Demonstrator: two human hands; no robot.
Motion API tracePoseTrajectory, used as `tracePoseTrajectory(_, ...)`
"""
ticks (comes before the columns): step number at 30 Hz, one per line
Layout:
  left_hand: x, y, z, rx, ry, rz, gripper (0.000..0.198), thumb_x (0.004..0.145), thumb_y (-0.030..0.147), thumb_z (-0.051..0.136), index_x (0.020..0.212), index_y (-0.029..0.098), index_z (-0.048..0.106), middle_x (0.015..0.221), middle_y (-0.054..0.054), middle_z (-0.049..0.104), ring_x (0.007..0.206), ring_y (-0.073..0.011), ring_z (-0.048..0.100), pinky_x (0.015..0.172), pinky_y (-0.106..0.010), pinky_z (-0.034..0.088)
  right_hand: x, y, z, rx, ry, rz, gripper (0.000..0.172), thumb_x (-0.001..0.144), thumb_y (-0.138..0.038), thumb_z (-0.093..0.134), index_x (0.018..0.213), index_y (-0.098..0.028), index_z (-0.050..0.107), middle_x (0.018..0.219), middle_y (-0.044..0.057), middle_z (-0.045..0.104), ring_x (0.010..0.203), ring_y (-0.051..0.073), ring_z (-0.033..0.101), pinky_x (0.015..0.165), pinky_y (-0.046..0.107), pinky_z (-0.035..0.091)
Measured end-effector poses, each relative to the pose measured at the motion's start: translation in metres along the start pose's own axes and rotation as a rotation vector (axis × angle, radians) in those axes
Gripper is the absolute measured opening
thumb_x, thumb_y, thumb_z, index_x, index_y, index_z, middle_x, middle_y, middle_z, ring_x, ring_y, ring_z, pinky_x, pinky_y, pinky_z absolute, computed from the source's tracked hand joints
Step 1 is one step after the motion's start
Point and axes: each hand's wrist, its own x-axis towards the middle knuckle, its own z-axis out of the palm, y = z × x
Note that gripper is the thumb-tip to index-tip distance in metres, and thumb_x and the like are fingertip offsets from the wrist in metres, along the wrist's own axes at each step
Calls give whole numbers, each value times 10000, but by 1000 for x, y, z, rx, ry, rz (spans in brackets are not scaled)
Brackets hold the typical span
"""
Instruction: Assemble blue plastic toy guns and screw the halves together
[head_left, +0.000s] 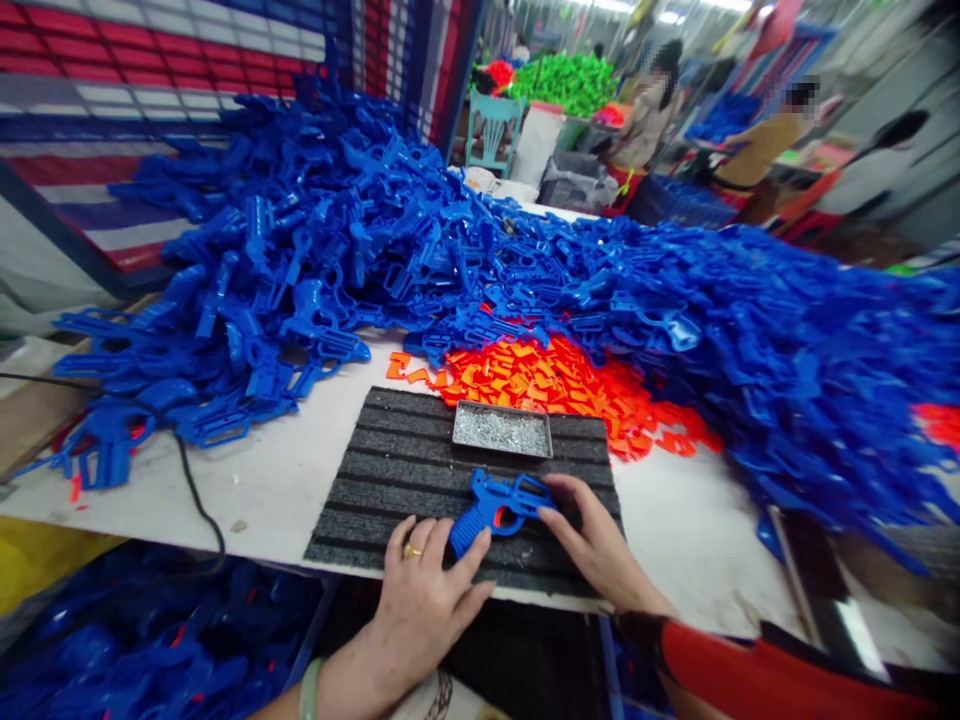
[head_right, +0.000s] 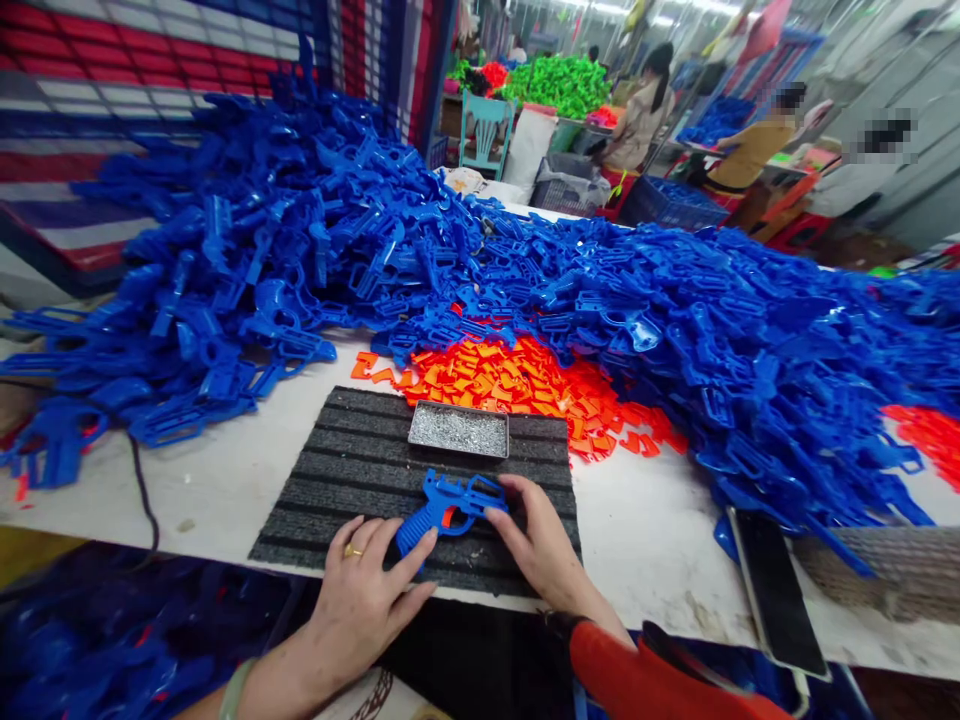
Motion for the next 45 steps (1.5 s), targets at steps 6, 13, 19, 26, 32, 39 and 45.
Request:
tracePoseTrajectory(6, 5, -2, -1, 18, -2, 10, 315, 925, 299, 541, 1212, 380, 641, 1039, -75, 603, 970, -244, 526, 950, -465, 379, 11, 0, 1, -62, -33, -13, 290, 922, -412, 537, 1130, -226, 616, 1117, 97, 597, 1089, 254, 570, 1003, 473, 465)
tracePoseTrajectory(13, 1, -8, -4, -7, 41, 3, 276, 936, 338, 530, 1171, 369, 670, 1002, -79, 588, 964, -251, 534, 972, -503, 371, 26, -23, 1, -191, 121, -126, 315, 927, -382, 551, 1181, -205, 607, 1062, 97, 629, 986, 230, 594, 896, 406, 515)
tracePoseTrajectory(19, 45, -18, -20, -33, 115, 1, 298, 947, 310, 507, 1180, 219, 667, 1247, -148, 560, 1142, -289, 502, 972, -461, 391, 86, -33, -14, -468, 15, -284, 211, 921, -252, 555, 1057, -215, 713, 1006, 91, 703, 942, 251, 588, 848, 384, 480)
tracePoseTrajectory(26, 173, -32, -5, 149, -338, -114, 167, 852, 256, 621, 810, 139, 732, 872, -141, 694, 976, -324, 597, 810, -427, 441, 122, -45, -7, -572, -116, -155, 110, 836, -282, 673, 800, -198, 735, 735, 64, 698, 729, 215, 614, 667, 307, 429)
tracePoseTrajectory(32, 185, -31, 5, 110, -360, -110, 148, 843, 181, 596, 785, 115, 715, 843, -153, 694, 956, -323, 617, 827, -430, 438, 111, -41, -3, -497, -23, -183, 144, 908, -233, 559, 909, -202, 700, 910, 74, 717, 896, 230, 610, 812, 326, 440)
tracePoseTrajectory(39, 180, -38, 14, -65, -279, -132, 201, 941, 159, 448, 953, 119, 645, 912, -140, 679, 958, -267, 618, 849, -387, 449, 106, -34, 5, -313, 108, -203, 176, 934, -246, 495, 934, -199, 665, 898, 75, 709, 894, 228, 624, 823, 349, 478)
tracePoseTrajectory(45, 174, -46, 14, -395, -190, -147, 160, 930, 158, 501, 957, 179, 658, 868, -22, 712, 830, -159, 663, 780, -260, 496, 92, -39, 3, -57, 146, -264, 138, 905, -274, 573, 921, -233, 704, 899, 35, 725, 861, 183, 660, 798, 314, 526)
